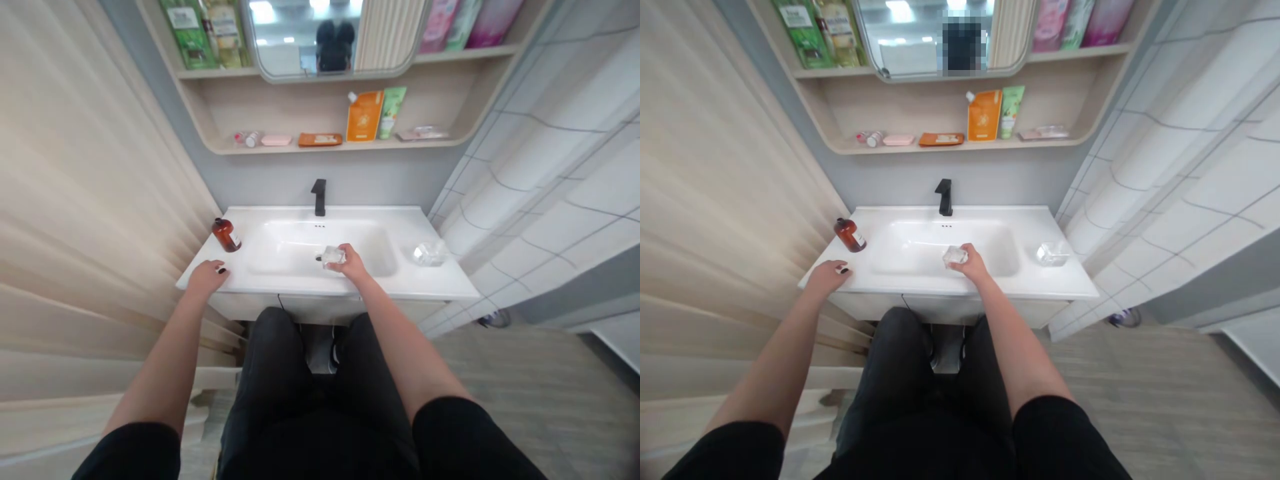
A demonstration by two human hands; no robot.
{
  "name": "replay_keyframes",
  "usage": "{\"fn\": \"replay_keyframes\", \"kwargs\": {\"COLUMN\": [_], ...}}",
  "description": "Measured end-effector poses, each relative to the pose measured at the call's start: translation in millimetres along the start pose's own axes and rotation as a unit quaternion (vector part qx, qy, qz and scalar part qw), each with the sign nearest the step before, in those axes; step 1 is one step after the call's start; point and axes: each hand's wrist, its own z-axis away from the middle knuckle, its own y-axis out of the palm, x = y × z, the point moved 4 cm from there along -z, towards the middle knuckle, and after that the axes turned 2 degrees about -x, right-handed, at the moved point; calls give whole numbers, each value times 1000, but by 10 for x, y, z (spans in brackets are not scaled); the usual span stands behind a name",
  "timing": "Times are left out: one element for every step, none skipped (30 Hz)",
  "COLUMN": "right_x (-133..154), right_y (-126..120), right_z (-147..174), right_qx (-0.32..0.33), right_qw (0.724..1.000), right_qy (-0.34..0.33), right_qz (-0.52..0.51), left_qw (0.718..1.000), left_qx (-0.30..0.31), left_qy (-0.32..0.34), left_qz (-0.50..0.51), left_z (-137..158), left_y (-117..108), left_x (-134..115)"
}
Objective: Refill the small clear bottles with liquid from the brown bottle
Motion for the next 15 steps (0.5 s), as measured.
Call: {"fn": "replay_keyframes", "kwargs": {"right_x": [1, 5, 10, 14, 17, 19, 19, 16, 13, 8, 6, 5, 8, 13, 21], "right_y": [0, 1, 2, 2, 1, -1, -3, -4, -4, -4, -2, -1, -1, -2, -4], "right_z": [2, 4, 7, 9, 10, 11, 10, 8, 6, 4, 2, 1, 0, 0, 1], "right_qx": [2, 5, 8, 11, 12, 11, 9, 7, 6, 5, 6, 7, 8, 7, 4], "right_qw": [1000, 1000, 1000, 1000, 1000, 1000, 1000, 1000, 1000, 1000, 1000, 1000, 1000, 1000, 1000], "right_qy": [1, 1, 1, 0, 0, -1, -2, -3, -5, -6, -7, -9, -10, -11, -11], "right_qz": [-4, -8, -12, -14, -14, -12, -9, -6, -5, -5, -7, -9, -10, -9, -6], "left_qw": [999, 998, 998, 997, 997, 997, 998, 998, 999, 1000, 1000, 998, 996, 993, 992], "left_qx": [24, 39, 46, 46, 44, 43, 43, 41, 33, 18, -4, -27, -48, -61, -62], "left_qy": [16, 27, 33, 32, 27, 20, 12, 6, -1, -12, -29, -52, -76, -98, -113], "left_qz": [-14, -27, -37, -45, -50, -53, -52, -48, -37, -21, -2, 13, 21, 20, 12], "left_z": [-11, -18, -24, -28, -32, -35, -38, -41, -45, -50, -55, -60, -63, -65, -67], "left_y": [24, 44, 58, 68, 74, 79, 82, 80, 69, 47, 15, -21, -57, -88, -107], "left_x": [-25, -48, -67, -80, -86, -84, -75, -57, -27, 18, 82, 161, 248, 335, 412]}}
